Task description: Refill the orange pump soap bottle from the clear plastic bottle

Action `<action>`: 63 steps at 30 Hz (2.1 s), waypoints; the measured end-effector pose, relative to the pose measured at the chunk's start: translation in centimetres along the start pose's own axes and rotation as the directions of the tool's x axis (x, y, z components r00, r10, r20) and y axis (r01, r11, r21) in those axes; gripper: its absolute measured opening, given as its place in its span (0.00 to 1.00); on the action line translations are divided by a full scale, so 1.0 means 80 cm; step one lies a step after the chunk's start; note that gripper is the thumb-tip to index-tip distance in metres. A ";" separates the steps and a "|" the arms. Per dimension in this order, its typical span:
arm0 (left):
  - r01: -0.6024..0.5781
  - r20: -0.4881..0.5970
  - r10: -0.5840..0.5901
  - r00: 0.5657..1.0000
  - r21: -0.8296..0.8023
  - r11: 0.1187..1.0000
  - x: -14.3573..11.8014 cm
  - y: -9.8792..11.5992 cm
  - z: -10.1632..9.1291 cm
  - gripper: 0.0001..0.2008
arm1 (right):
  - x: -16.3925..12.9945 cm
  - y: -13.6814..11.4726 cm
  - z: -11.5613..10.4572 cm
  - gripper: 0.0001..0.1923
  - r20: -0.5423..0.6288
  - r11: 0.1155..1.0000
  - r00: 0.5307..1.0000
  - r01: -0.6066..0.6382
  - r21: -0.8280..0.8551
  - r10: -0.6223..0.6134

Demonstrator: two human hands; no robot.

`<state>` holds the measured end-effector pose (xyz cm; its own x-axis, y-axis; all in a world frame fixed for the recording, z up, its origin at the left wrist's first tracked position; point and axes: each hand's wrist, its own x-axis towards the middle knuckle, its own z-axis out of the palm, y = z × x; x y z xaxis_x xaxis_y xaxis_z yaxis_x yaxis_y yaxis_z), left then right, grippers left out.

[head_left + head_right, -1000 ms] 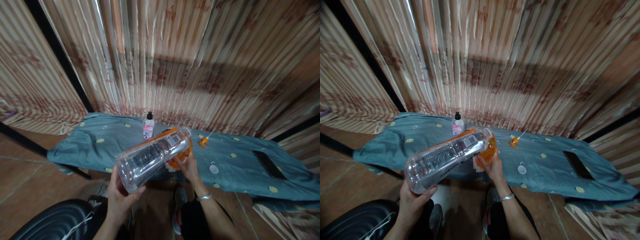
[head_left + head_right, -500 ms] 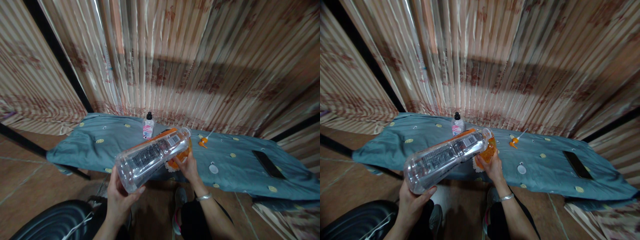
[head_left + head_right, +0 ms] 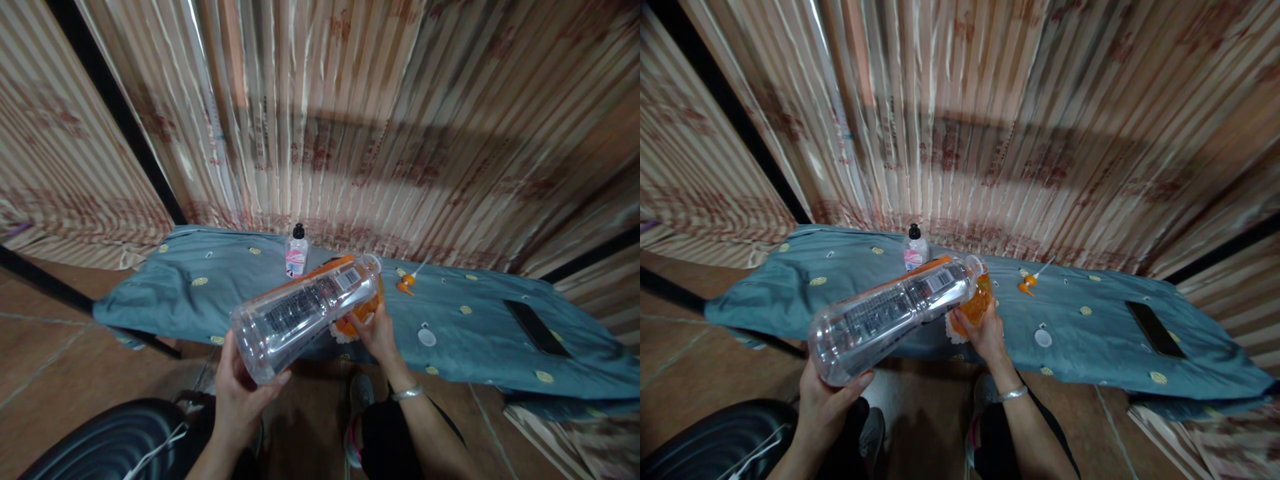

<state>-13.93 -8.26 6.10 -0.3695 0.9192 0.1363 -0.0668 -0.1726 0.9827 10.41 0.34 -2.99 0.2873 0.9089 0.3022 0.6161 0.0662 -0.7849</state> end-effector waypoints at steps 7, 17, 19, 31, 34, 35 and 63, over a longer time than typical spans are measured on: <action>0.014 0.002 -0.014 1.000 -0.005 1.000 0.000 0.002 0.001 0.42 | 0.000 0.001 0.000 0.36 -0.003 1.000 1.000 0.008 -0.004 -0.008; -0.005 -0.014 0.005 1.000 0.006 1.000 0.000 -0.001 0.001 0.40 | 0.001 0.002 0.001 0.37 -0.017 1.000 1.000 0.011 0.012 -0.010; 0.000 -0.011 0.000 1.000 0.005 1.000 0.000 -0.002 0.000 0.40 | 0.001 0.001 0.001 0.38 -0.025 1.000 1.000 0.007 0.017 -0.007; -0.004 0.000 0.004 1.000 0.032 0.999 0.003 -0.002 -0.003 0.38 | 0.000 0.002 0.001 0.37 -0.017 1.000 1.000 0.014 -0.002 -0.014; -0.012 0.016 0.011 1.000 0.051 0.999 0.004 -0.005 -0.005 0.37 | 0.000 0.002 0.000 0.36 -0.019 1.000 1.000 0.019 0.002 -0.019; -0.019 0.020 0.017 1.000 0.054 0.998 0.005 -0.006 -0.007 0.35 | 0.000 0.002 0.000 0.36 -0.019 1.000 1.000 0.022 0.003 -0.022; -0.043 0.045 0.040 0.998 0.074 0.996 0.010 -0.013 -0.013 0.36 | 0.001 -0.001 -0.002 0.38 0.002 1.000 1.000 -0.012 0.013 0.012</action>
<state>-15.13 -7.69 5.05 -0.3296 0.9266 0.1812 0.0181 -0.1857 0.9824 10.51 0.37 -2.85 0.2930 0.9106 0.2915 0.6031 0.0606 -0.7954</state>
